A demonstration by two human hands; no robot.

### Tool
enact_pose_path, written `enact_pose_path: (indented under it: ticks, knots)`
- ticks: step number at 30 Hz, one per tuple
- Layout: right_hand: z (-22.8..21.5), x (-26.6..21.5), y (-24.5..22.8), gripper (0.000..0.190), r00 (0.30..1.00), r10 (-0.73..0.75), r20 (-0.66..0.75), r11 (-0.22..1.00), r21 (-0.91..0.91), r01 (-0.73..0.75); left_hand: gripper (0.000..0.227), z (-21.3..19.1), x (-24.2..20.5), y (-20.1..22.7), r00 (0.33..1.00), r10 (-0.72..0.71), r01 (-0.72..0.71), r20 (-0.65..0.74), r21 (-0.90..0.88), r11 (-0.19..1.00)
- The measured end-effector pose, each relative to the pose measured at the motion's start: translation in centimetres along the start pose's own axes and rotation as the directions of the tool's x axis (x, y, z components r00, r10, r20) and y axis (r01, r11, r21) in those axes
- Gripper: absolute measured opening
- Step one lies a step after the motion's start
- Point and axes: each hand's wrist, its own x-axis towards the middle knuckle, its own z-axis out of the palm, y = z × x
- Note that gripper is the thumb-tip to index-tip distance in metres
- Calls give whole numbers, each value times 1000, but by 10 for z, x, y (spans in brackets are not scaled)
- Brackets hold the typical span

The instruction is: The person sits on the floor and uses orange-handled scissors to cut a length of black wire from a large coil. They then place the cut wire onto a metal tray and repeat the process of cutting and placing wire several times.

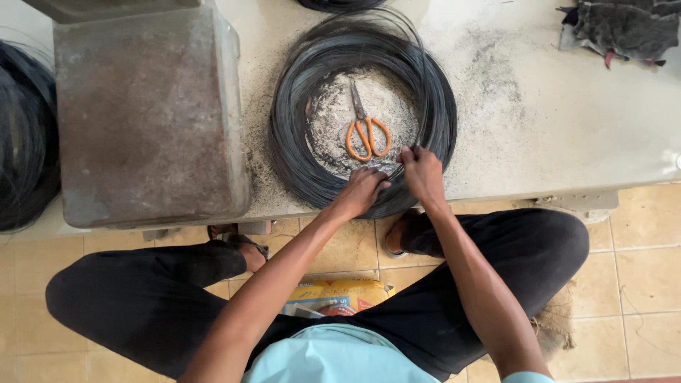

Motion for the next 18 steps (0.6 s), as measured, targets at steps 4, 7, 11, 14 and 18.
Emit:
enact_pose_path:
  ticks: [4,7,11,14,18]
  knots:
    - [-4,22,29,30,999,-45,21,995,-85,46,25,7,13,-8,999,-22,21,40,30,999]
    - [-20,4,4,34,998,-51,38,990,-131,55,32,-13,10,9,998,-36,44,57,-145,988]
    - [-26,-1,-4,49,994,-107,33,975,-190,112,47,-28,4,42,977,-150,170,149,-133,976]
    - [-28,5,2,54,992,-119,33,977,-175,123,49,-16,3,44,980,-136,132,145,36,991]
    - [-47,3,4,55,998,-61,-22,995,-78,59,54,-16,-3,44,990,-65,55,128,79,995]
